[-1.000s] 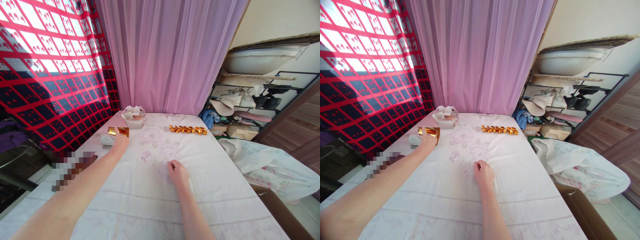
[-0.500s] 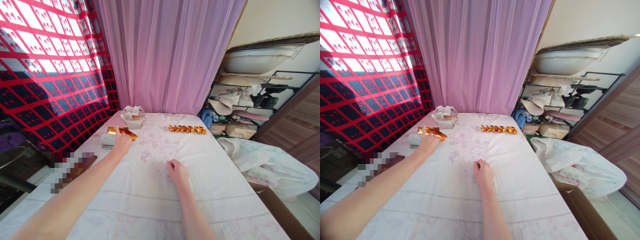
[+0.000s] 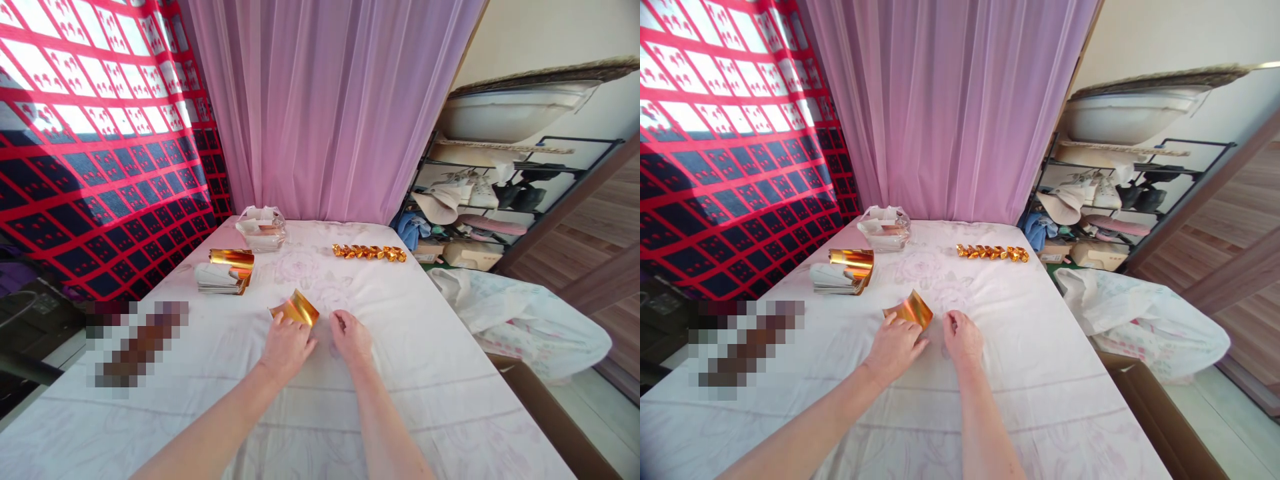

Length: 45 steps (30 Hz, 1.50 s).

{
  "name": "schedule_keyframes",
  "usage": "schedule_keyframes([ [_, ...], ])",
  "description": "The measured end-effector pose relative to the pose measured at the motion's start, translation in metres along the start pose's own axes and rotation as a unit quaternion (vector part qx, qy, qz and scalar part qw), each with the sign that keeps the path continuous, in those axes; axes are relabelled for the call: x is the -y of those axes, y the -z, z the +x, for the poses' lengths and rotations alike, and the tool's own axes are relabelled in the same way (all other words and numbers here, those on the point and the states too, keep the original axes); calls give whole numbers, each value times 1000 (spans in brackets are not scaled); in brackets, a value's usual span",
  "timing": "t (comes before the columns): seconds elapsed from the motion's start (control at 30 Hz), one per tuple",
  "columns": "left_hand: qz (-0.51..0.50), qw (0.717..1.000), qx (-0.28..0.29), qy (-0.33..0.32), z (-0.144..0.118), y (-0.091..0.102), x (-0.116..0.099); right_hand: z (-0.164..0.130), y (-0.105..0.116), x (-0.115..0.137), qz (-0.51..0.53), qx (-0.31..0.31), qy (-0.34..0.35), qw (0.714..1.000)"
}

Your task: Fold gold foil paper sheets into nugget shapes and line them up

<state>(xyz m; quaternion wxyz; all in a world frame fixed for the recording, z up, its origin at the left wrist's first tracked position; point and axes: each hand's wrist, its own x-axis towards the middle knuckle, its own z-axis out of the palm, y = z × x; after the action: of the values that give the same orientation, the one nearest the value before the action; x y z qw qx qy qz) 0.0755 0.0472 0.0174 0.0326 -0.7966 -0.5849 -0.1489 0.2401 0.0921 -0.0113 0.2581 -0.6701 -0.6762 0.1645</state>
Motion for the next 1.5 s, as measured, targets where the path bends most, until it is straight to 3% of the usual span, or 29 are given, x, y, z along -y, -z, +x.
schedule_keyframes([
  [0.1,-16,1000,8,8,-4,5,3,-1,0,1,7,9,21,1000],
  [0.27,-46,999,6,-14,-14,8,27,-4,-2,5,57,11,65,996],
  [0.4,-70,997,-14,-15,-23,0,37,-5,-11,11,110,12,92,990],
  [0.6,-111,992,-51,-14,-30,-13,44,4,-19,8,151,-18,80,985],
  [0.8,-159,978,-133,14,-35,-15,54,10,-9,-1,188,-94,31,977],
  [0.97,-232,958,-145,91,-36,-10,57,3,-4,9,224,-224,29,948],
  [1.07,-346,915,-113,177,-35,-6,56,-3,-3,18,219,-255,81,938],
  [1.17,-493,824,-68,271,-34,0,57,-7,-3,24,218,-240,138,936],
  [1.27,-585,740,-59,325,-33,7,59,-10,-2,27,229,-206,174,935],
  [1.5,-667,645,-55,369,-34,18,69,-8,1,30,309,-76,219,922],
])
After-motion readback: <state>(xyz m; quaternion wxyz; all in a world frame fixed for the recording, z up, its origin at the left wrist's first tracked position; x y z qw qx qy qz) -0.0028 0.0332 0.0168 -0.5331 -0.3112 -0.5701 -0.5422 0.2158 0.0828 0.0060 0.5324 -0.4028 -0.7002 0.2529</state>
